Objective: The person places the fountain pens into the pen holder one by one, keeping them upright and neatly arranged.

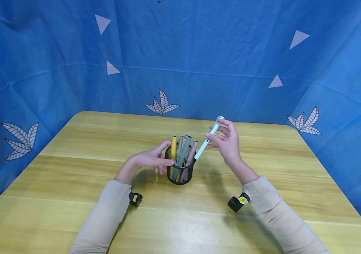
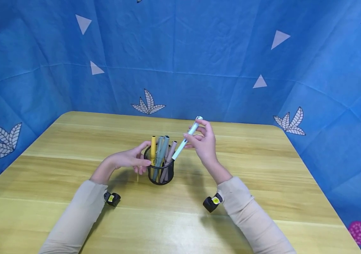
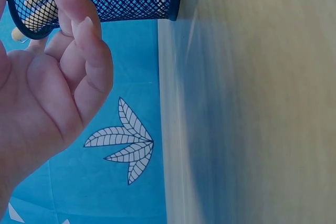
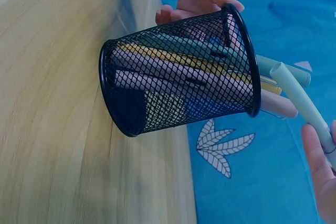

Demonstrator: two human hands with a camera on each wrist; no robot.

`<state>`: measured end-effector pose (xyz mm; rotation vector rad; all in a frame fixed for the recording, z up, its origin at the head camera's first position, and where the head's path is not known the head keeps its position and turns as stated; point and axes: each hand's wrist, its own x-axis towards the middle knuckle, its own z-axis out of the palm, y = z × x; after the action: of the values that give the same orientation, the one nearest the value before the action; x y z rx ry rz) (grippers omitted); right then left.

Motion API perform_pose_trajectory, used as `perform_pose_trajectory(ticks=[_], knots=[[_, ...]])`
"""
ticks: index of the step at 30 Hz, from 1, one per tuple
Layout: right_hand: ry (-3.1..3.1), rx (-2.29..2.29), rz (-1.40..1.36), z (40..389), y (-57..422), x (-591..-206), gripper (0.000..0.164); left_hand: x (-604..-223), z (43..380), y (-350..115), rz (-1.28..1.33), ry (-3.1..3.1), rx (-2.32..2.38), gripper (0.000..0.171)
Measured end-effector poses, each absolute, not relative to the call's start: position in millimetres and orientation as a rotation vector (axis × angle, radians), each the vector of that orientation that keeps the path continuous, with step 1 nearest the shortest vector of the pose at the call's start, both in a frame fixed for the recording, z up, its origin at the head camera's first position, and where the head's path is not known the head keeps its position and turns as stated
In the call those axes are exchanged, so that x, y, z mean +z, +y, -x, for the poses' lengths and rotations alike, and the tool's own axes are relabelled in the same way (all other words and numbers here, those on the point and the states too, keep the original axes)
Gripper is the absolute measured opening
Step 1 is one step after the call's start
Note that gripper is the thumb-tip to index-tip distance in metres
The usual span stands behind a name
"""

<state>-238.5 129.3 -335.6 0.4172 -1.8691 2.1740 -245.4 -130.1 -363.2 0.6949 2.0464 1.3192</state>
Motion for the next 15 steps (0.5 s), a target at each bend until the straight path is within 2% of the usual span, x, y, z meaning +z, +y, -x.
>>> perform_pose_trajectory(ticks=[15], knots=[[-1.855, 2.017, -0.554, 235.7, 117.2, -341.0, 0.045, -364.0, 246.2, -131.1, -0.720, 2.042, 1.322, 0.069]])
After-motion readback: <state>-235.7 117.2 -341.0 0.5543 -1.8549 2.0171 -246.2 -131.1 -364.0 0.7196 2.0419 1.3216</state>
